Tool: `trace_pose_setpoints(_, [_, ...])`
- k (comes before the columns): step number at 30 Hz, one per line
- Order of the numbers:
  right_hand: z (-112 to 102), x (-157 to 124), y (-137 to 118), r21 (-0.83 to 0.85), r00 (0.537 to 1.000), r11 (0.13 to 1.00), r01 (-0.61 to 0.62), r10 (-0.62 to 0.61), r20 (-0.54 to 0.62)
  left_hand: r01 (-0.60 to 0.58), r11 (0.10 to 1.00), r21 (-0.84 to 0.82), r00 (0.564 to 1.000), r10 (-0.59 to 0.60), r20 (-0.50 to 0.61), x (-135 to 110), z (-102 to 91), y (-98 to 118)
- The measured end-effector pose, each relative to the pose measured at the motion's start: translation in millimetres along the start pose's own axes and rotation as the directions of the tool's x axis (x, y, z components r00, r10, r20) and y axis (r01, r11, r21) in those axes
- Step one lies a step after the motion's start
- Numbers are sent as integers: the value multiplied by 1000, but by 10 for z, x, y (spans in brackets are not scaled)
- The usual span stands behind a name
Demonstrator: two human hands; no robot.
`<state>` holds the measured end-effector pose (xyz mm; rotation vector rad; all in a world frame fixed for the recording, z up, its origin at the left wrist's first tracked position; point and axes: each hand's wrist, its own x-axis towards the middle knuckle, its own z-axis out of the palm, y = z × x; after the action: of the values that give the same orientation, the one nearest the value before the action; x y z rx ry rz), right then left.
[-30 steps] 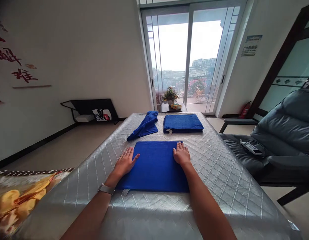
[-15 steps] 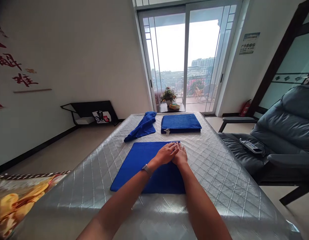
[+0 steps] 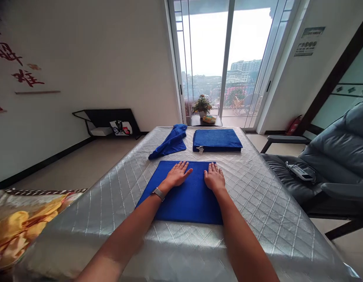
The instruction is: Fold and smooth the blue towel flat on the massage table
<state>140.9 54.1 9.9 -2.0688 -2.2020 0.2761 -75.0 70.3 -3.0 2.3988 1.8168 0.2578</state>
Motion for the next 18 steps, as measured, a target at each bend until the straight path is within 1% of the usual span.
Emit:
trace_pose_setpoints(4, [-9,0,-1,-4,1000,1000,-1,1,2,121,992,48,993,-121,5,-142,-92,-494])
trace_pose_setpoints(7, [-4,4,-2,-11,1000,1000,-11,11,-2,201,977,70,979,-202,-5,-214,-124,-738])
trace_pose_setpoints(9, [3,10,0,-19,1000,1000,-15,15,-7,221,973,67,975,-221,-14,-235,-126,-799])
trace_pose_setpoints(15, [13,36,18,-51,1000,999,-16,16,4,229,972,45,974,-228,-14,-221,-124,-782])
trace_pose_setpoints(18, [7,40,21,-60,1000,998,-15,16,18,226,973,34,974,-226,-8,-215,-138,-817])
